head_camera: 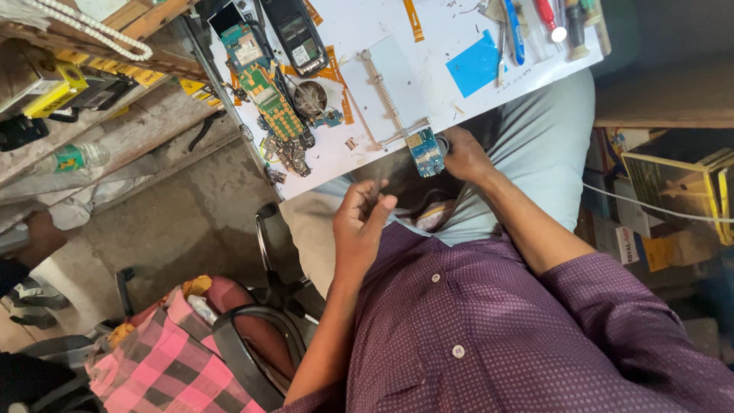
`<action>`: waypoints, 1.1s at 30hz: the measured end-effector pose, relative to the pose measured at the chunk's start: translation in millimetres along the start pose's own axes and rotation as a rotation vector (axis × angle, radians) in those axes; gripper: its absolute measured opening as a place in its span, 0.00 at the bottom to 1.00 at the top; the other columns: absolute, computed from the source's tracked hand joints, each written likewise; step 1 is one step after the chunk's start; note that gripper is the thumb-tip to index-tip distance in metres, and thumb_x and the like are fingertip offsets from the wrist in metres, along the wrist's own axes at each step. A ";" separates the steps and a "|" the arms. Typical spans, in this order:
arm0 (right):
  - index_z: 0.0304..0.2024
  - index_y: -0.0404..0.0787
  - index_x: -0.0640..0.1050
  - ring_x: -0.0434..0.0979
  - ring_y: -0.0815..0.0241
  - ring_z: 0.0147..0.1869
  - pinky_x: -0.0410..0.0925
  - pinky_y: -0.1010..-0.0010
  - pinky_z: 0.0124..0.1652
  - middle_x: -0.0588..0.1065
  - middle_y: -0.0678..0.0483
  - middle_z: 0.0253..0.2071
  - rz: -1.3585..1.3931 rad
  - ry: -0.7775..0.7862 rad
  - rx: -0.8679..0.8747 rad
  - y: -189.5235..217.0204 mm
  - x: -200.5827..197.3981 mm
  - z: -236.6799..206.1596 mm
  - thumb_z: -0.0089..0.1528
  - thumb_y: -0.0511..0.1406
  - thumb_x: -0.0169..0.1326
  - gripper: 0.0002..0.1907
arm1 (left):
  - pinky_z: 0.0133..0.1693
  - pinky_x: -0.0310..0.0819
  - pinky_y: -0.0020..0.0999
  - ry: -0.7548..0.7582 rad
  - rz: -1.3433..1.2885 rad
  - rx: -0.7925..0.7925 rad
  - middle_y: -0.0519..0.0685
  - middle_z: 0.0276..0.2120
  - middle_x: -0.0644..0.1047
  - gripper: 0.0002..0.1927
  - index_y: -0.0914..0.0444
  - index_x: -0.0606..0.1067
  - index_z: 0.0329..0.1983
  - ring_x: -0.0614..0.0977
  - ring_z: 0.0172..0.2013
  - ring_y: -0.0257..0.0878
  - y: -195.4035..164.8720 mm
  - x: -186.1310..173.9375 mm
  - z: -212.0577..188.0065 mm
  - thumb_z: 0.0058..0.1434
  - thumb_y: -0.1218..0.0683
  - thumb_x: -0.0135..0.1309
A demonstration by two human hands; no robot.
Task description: The person sits at a repair bench working on a phone motherboard. They hold the board with tweezers while directing a hot air gun at it, repositioning the board on the work mat, and continuing to heat and probe the board's components.
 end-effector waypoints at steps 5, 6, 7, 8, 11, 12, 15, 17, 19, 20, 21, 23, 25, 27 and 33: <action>0.56 0.36 0.76 0.79 0.42 0.55 0.69 0.60 0.53 0.79 0.40 0.50 0.000 -0.017 -0.097 2.1 1.4 -0.9 0.58 0.30 0.58 0.22 | 0.39 0.71 0.23 -0.009 0.061 0.090 0.45 0.36 0.77 0.16 0.68 0.74 0.55 0.75 0.35 0.28 -2.3 7.5 0.0 0.71 0.52 0.57; 0.56 0.36 0.76 0.79 0.42 0.55 0.69 0.60 0.53 0.79 0.40 0.50 -0.004 -0.019 -0.101 1.9 1.7 -1.1 0.58 0.29 0.58 0.22 | 0.37 0.70 0.23 -0.004 0.030 0.038 0.45 0.35 0.77 0.16 0.68 0.75 0.55 0.74 0.33 0.28 -0.8 7.2 -0.1 0.72 0.52 0.55; 0.55 0.36 0.77 0.79 0.43 0.55 0.69 0.60 0.54 0.79 0.40 0.50 0.003 -0.014 -0.080 0.9 1.9 -1.0 0.57 0.29 0.58 0.22 | 0.35 0.70 0.23 0.002 -0.001 -0.014 0.45 0.33 0.77 0.16 0.68 0.75 0.56 0.74 0.31 0.28 0.7 6.8 -0.1 0.72 0.52 0.52; 0.55 0.36 0.77 0.79 0.43 0.56 0.69 0.61 0.54 0.79 0.41 0.50 0.011 -0.009 -0.060 0.0 1.8 0.1 0.57 0.29 0.58 0.22 | 0.35 0.69 0.23 0.015 -0.022 -0.004 0.45 0.33 0.77 0.16 0.68 0.75 0.57 0.74 0.31 0.28 0.6 6.5 0.3 0.73 0.52 0.50; 0.55 0.37 0.77 0.79 0.43 0.57 0.69 0.61 0.54 0.79 0.40 0.50 0.008 -0.009 -0.024 -1.9 1.3 1.6 0.57 0.28 0.57 0.22 | 0.36 0.69 0.23 0.037 -0.054 0.020 0.45 0.34 0.77 0.17 0.68 0.74 0.58 0.74 0.32 0.28 1.3 5.1 0.6 0.76 0.52 0.46; 0.55 0.36 0.77 0.79 0.43 0.57 0.68 0.61 0.54 0.79 0.40 0.51 0.003 -0.012 -0.017 -2.3 1.3 2.1 0.57 0.28 0.57 0.22 | 0.36 0.69 0.23 0.037 -0.044 0.026 0.46 0.34 0.77 0.17 0.68 0.74 0.58 0.74 0.32 0.28 1.9 4.7 0.5 0.76 0.52 0.46; 0.54 0.37 0.77 0.79 0.44 0.55 0.69 0.62 0.53 0.79 0.40 0.49 0.020 -0.003 0.005 -3.4 3.9 2.1 0.57 0.29 0.57 0.21 | 0.36 0.70 0.24 0.039 -0.032 0.025 0.46 0.33 0.77 0.17 0.69 0.74 0.58 0.74 0.31 0.29 5.3 5.1 0.9 0.76 0.52 0.45; 0.54 0.36 0.78 0.78 0.42 0.56 0.69 0.60 0.54 0.79 0.39 0.50 -0.017 -0.016 -0.022 -3.4 3.9 3.7 0.57 0.29 0.57 0.21 | 0.36 0.70 0.24 0.045 -0.034 0.020 0.46 0.34 0.77 0.17 0.69 0.74 0.58 0.74 0.31 0.29 7.9 6.5 0.3 0.76 0.52 0.46; 0.53 0.36 0.78 0.78 0.42 0.55 0.69 0.60 0.53 0.79 0.39 0.50 -0.023 -0.014 -0.018 -3.9 5.5 3.2 0.57 0.30 0.58 0.20 | 0.36 0.69 0.24 0.056 -0.038 0.016 0.46 0.34 0.77 0.17 0.70 0.74 0.58 0.74 0.31 0.29 9.9 7.4 -1.0 0.76 0.52 0.46; 0.52 0.36 0.78 0.79 0.42 0.54 0.69 0.60 0.53 0.79 0.39 0.49 -0.012 -0.007 -0.004 -4.1 6.1 3.7 0.57 0.31 0.59 0.20 | 0.36 0.70 0.24 0.057 -0.034 0.011 0.46 0.34 0.77 0.17 0.70 0.74 0.58 0.74 0.31 0.29 10.9 7.7 -1.2 0.76 0.52 0.47; 0.51 0.36 0.78 0.80 0.43 0.53 0.70 0.60 0.52 0.79 0.40 0.48 -0.002 -0.001 0.009 -4.5 6.2 4.0 0.57 0.31 0.60 0.19 | 0.36 0.70 0.24 0.059 -0.031 0.007 0.46 0.34 0.77 0.17 0.70 0.74 0.58 0.74 0.31 0.29 11.7 8.1 -1.2 0.76 0.52 0.47; 0.51 0.35 0.78 0.79 0.41 0.54 0.69 0.60 0.52 0.79 0.39 0.48 -0.025 -0.017 -0.034 -2.7 5.8 5.3 0.57 0.31 0.60 0.19 | 0.37 0.71 0.24 0.068 -0.026 0.001 0.46 0.34 0.78 0.17 0.70 0.74 0.57 0.75 0.32 0.29 12.7 8.3 -1.2 0.75 0.53 0.48; 0.52 0.35 0.78 0.79 0.40 0.55 0.69 0.59 0.53 0.79 0.39 0.49 -0.023 -0.019 -0.067 -0.7 5.5 5.3 0.56 0.31 0.60 0.20 | 0.37 0.71 0.24 0.080 -0.022 -0.002 0.47 0.35 0.78 0.16 0.70 0.74 0.57 0.76 0.32 0.29 13.1 8.5 -1.4 0.75 0.53 0.48; 0.54 0.36 0.78 0.79 0.41 0.55 0.69 0.59 0.53 0.79 0.39 0.50 0.004 -0.012 -0.092 1.0 5.7 5.1 0.57 0.30 0.58 0.21 | 0.37 0.72 0.24 0.081 -0.017 -0.008 0.48 0.35 0.79 0.16 0.70 0.74 0.57 0.77 0.32 0.30 13.0 8.3 -2.6 0.74 0.54 0.49; 0.52 0.38 0.78 0.79 0.39 0.56 0.70 0.59 0.54 0.79 0.39 0.49 -0.061 -0.001 -0.034 -1.3 8.0 4.7 0.60 0.32 0.60 0.17 | 0.38 0.72 0.25 0.081 -0.032 -0.045 0.50 0.37 0.81 0.16 0.72 0.73 0.57 0.77 0.33 0.30 13.2 9.1 -4.5 0.74 0.55 0.49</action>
Point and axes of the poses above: each hand's wrist, its own z-axis towards the middle knuckle, its own x-axis out of the palm, y = z × x, the point moved 3 cm from there along z, towards the middle knuckle
